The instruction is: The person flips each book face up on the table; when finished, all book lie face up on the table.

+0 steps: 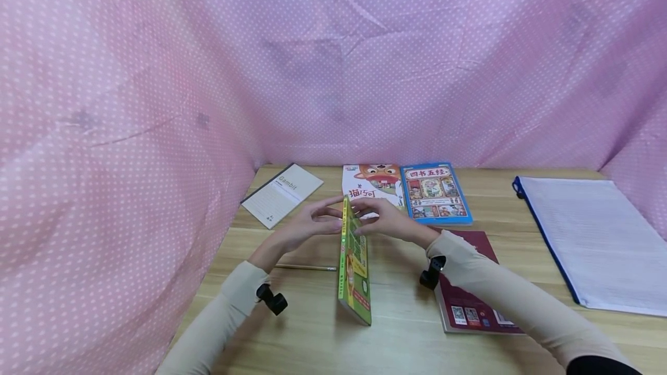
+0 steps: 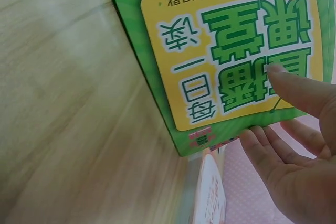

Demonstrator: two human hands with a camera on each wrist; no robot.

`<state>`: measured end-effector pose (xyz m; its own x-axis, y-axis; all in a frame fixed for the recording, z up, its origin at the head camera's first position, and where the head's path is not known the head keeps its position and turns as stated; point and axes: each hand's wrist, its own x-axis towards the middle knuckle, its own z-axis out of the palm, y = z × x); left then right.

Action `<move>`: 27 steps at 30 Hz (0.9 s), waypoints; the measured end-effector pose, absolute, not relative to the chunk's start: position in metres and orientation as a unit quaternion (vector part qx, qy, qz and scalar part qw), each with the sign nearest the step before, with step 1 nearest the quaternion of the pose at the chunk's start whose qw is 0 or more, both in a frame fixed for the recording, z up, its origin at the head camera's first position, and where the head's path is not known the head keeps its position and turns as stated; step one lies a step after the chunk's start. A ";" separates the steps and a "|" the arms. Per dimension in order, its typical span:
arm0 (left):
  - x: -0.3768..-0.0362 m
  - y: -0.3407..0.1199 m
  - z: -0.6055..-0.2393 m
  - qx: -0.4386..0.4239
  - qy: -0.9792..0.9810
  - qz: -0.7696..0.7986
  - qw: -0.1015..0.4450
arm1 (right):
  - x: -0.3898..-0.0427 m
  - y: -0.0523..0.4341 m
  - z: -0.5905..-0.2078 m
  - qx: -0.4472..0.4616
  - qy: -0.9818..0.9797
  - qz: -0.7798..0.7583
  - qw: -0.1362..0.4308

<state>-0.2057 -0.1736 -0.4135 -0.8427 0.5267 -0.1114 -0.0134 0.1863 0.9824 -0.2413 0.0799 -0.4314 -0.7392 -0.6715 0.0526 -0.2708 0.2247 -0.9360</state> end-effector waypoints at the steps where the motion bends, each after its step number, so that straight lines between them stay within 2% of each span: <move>1: -0.206 -0.175 -0.413 0.173 0.740 0.611 0.220 | -0.242 0.080 -0.432 -0.310 0.762 -0.536 0.188; 27: -0.202 -0.210 -0.416 0.156 0.745 0.601 0.245 | -0.234 0.081 -0.449 -0.302 0.816 -0.442 0.219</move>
<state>-0.2025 -0.2095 -0.4156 -0.8318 0.5259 -0.1777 -0.0622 0.2299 0.9712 -0.2342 0.0807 -0.4489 -0.7215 -0.6865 -0.0903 -0.2997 0.4272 -0.8531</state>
